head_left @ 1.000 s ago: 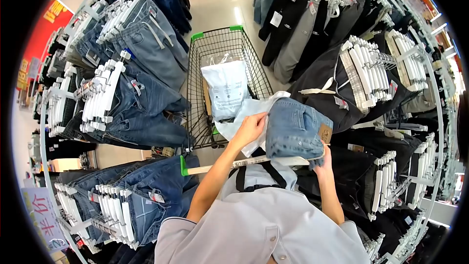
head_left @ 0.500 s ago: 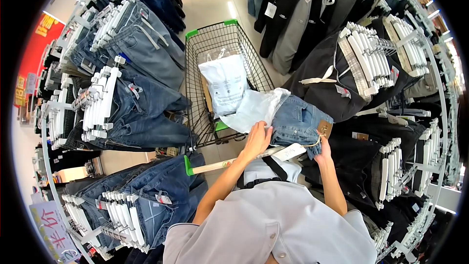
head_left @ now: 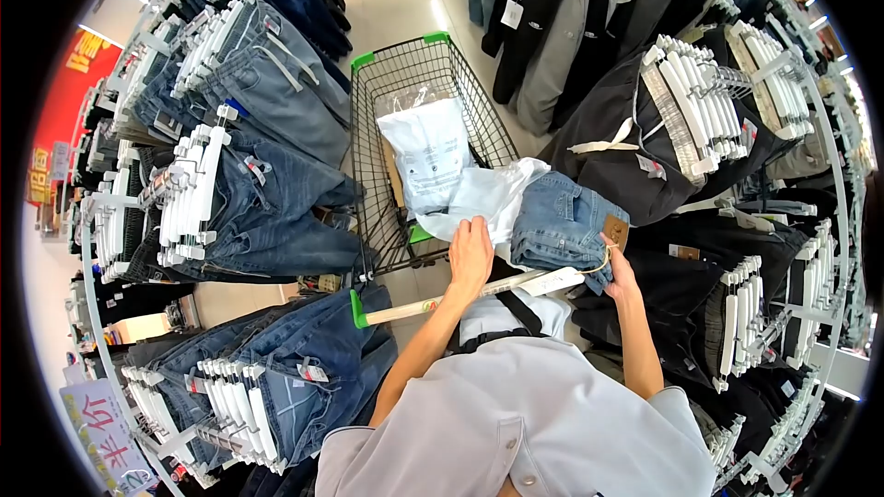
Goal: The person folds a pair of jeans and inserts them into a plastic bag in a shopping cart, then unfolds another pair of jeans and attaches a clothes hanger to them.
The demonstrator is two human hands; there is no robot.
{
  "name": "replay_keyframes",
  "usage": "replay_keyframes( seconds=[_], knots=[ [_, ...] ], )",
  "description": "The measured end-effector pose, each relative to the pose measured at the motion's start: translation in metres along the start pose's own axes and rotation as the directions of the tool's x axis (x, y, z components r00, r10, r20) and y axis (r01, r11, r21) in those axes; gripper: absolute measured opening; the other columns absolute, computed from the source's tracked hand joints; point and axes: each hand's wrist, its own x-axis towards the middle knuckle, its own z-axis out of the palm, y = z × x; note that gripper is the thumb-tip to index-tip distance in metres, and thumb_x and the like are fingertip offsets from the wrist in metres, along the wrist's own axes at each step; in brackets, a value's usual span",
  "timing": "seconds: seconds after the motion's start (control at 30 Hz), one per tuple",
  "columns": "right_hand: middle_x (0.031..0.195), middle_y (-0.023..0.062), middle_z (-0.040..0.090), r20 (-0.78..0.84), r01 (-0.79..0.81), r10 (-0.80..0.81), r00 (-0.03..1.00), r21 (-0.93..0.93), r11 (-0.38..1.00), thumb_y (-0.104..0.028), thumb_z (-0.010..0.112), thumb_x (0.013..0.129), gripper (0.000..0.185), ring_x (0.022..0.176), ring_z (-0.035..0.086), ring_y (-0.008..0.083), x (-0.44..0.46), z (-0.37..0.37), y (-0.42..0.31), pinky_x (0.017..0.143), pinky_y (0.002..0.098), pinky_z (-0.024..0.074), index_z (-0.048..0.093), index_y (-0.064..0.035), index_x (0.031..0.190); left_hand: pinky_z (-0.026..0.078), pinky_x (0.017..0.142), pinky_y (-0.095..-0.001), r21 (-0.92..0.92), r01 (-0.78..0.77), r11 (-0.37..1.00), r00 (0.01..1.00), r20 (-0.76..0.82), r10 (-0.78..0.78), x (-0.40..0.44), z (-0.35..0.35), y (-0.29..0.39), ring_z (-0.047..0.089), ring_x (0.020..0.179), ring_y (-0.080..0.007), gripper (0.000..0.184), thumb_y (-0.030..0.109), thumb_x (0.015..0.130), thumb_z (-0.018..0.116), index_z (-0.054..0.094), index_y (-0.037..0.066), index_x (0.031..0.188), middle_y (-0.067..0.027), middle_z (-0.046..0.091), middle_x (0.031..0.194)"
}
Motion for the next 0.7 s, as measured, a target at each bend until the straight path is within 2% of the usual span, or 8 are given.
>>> replay_keyframes(
  seconds=[0.13,0.33,0.43,0.5,0.57,0.6,0.63,0.7],
  knots=[
    [0.118,0.0146,0.071,0.053,-0.080,0.081,0.995,-0.021,0.997,-0.020,0.062,0.101,0.033,0.101,0.072,0.0247,0.002,-0.003,-0.004,0.088,0.0397,0.0613,0.060,0.0016,0.125,0.050,0.072,-0.0583,-0.065,0.209,0.976,0.961,0.201,-0.192,-0.004,0.004,0.002,0.065,0.084,-0.0506,0.020,0.023,0.104,0.051,0.053,0.003,0.106,-0.0274,0.063,0.104],
    [0.113,0.0163,0.070,0.078,-0.044,0.045,0.996,-0.019,0.999,-0.012,0.054,0.103,0.026,0.101,0.071,0.0245,0.006,-0.018,0.012,0.088,0.0382,0.0615,0.059,0.0058,0.122,0.051,0.074,-0.0580,-0.008,0.236,0.972,0.954,0.192,-0.231,-0.016,0.009,-0.002,0.065,0.085,-0.0501,0.028,0.021,0.095,0.063,0.050,0.001,0.109,-0.0302,0.064,0.100],
    [0.113,0.0175,0.070,0.081,0.032,-0.058,0.995,0.288,0.957,-0.008,0.048,0.103,0.025,0.101,0.071,0.0254,0.013,-0.015,0.018,0.091,0.0368,0.0612,0.059,0.0057,0.121,0.052,0.074,-0.0571,0.020,0.215,0.976,0.953,0.212,-0.215,-0.021,0.018,-0.007,0.066,0.085,-0.0499,0.026,0.016,0.092,0.065,0.051,0.000,0.107,-0.0284,0.065,0.101],
    [0.114,0.0161,0.070,0.166,0.055,-0.110,0.980,0.306,0.950,-0.007,0.048,0.102,0.024,0.101,0.071,0.0257,0.014,-0.017,0.022,0.092,0.0363,0.0611,0.061,0.0042,0.120,0.052,0.073,-0.0565,0.035,0.196,0.980,0.955,0.220,-0.198,-0.023,0.018,-0.008,0.066,0.084,-0.0486,0.023,0.015,0.092,0.064,0.052,0.000,0.104,-0.0270,0.066,0.098],
    [0.115,0.0144,0.070,0.395,-0.068,-0.149,0.907,0.486,0.871,-0.008,0.049,0.102,0.024,0.104,0.071,0.0244,0.017,-0.018,0.028,0.094,0.0366,0.0604,0.062,0.0024,0.119,0.052,0.072,-0.0558,0.049,0.175,0.983,0.957,0.228,-0.182,-0.023,0.015,-0.005,0.066,0.082,-0.0474,0.020,0.015,0.092,0.063,0.053,0.000,0.101,-0.0257,0.066,0.096],
    [0.115,0.0137,0.071,0.321,-0.016,-0.159,0.933,0.481,0.876,-0.009,0.049,0.102,0.025,0.106,0.070,0.0228,0.014,-0.003,0.032,0.096,0.0363,0.0590,0.063,0.0029,0.119,0.051,0.070,-0.0546,-0.028,0.199,0.980,0.962,0.198,-0.190,-0.021,0.011,0.002,0.067,0.079,-0.0457,0.018,0.014,0.092,0.063,0.054,0.000,0.099,-0.0243,0.067,0.090],
    [0.111,0.0106,0.072,0.125,0.104,-0.167,0.978,0.400,0.910,-0.009,0.046,0.103,0.025,0.096,0.071,0.0211,0.013,0.012,0.038,0.085,0.0333,0.0621,0.063,0.0015,0.119,0.051,0.068,-0.0533,-0.104,0.217,0.971,0.966,0.168,-0.198,-0.019,0.007,0.007,0.067,0.076,-0.0439,0.017,0.014,0.093,0.063,0.055,0.000,0.096,-0.0229,0.067,0.085],
    [0.114,0.0122,0.071,0.126,0.096,-0.143,0.982,0.321,0.942,-0.007,0.045,0.103,0.027,0.099,0.071,0.0209,0.020,0.011,0.053,0.090,0.0343,0.0604,0.062,0.0043,0.121,0.050,0.066,-0.0519,-0.158,0.263,0.952,0.956,0.179,-0.235,-0.013,0.002,0.012,0.066,0.073,-0.0426,0.017,0.015,0.094,0.062,0.055,0.000,0.096,-0.0221,0.066,0.080]
  ],
)
